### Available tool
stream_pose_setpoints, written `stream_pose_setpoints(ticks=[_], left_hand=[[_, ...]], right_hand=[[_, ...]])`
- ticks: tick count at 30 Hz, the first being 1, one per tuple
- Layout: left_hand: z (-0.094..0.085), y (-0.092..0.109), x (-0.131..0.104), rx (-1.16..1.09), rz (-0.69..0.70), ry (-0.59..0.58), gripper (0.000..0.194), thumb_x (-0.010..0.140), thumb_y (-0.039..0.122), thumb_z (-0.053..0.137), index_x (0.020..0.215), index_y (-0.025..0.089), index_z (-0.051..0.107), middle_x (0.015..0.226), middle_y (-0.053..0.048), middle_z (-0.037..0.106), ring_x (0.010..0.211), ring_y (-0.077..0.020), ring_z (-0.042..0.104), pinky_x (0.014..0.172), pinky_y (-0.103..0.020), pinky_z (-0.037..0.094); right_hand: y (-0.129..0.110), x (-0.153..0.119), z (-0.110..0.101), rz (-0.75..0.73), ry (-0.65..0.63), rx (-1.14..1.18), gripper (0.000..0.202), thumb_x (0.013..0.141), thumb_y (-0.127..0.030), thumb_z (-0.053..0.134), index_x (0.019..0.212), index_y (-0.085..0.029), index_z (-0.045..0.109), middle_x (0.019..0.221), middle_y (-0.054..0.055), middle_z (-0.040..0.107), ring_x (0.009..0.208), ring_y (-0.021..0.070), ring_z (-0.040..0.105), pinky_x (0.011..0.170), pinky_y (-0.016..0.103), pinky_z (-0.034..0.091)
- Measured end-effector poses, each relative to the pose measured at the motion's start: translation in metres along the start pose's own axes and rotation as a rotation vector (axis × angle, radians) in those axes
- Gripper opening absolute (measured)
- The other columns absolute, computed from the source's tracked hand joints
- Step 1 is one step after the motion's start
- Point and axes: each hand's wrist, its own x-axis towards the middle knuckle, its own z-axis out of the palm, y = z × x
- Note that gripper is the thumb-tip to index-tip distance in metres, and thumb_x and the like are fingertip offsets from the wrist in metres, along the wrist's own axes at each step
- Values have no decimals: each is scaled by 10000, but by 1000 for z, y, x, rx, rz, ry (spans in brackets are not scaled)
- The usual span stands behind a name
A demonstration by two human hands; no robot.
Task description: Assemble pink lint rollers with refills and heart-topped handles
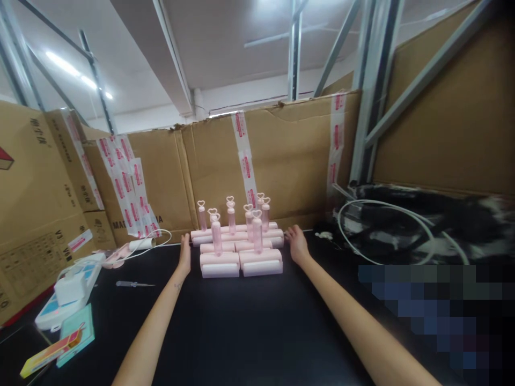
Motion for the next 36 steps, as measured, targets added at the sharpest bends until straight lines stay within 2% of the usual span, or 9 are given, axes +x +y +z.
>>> stream_pose_setpoints(ticks=[3,6,12,23,27,30,32,34,36], left_hand=[[-6,6,-1,-76,-20,129,446,912,458,348,1292,229,387,1384,-100,382,1248,-228,402,995,-415,375],[-9,9,-3,-119,-53,146,395,893,417,443,1180,149,486,1166,-105,544,988,-207,570,837,-420,482],[-6,5,-6,-102,-84,67,264,872,314,519,1060,131,550,1022,-64,590,855,-161,593,732,-347,516],[-6,7,-8,-41,-83,42,303,872,322,517,1116,142,527,1093,-78,568,919,-184,582,774,-380,508],[-6,8,-8,2,-82,29,300,872,323,516,1111,141,528,1083,-76,571,907,-180,585,765,-374,511],[-7,10,-12,30,-80,-1,278,874,323,514,1076,134,541,1030,-66,585,854,-161,591,727,-346,516],[-7,12,-17,37,-75,-29,239,873,317,517,1010,125,560,947,-46,599,779,-137,591,679,-313,514],[-7,13,-21,33,-62,-50,187,861,290,531,902,114,580,820,-21,603,686,-112,578,624,-270,496],[-7,13,-25,27,-44,-60,147,817,254,558,799,111,590,701,-7,596,609,-100,561,580,-236,467]], right_hand=[[-12,-3,-14,42,43,130,405,916,-338,151,982,-224,535,1092,71,596,974,121,599,800,275,497],[-18,-7,-21,101,22,202,450,933,-243,97,946,-183,543,1021,96,602,889,126,623,722,280,518],[-15,-8,-17,132,-27,184,277,895,-332,492,1090,-143,547,1063,71,586,878,163,591,748,352,506],[-29,-34,-7,-24,-9,-10,280,891,-321,501,1118,-162,542,1110,77,568,915,173,581,772,370,505],[-46,-50,17,-161,132,-13,279,915,-328,423,1120,-162,513,1013,56,575,803,132,575,698,294,503],[-83,-77,53,-323,187,3,263,899,-224,337,1127,-197,465,918,7,542,706,78,527,666,197,461],[-116,-111,69,-436,99,2,198,851,-199,416,1023,-213,511,826,-25,519,627,67,492,636,189,448],[-141,-154,65,-666,-244,-53,183,853,-220,440,1016,-224,523,787,-24,501,621,84,486,640,225,453],[-151,-196,40,-822,-555,-254,209,882,-291,439,1065,-246,530,815,-7,529,664,113,512,657,263,468]])
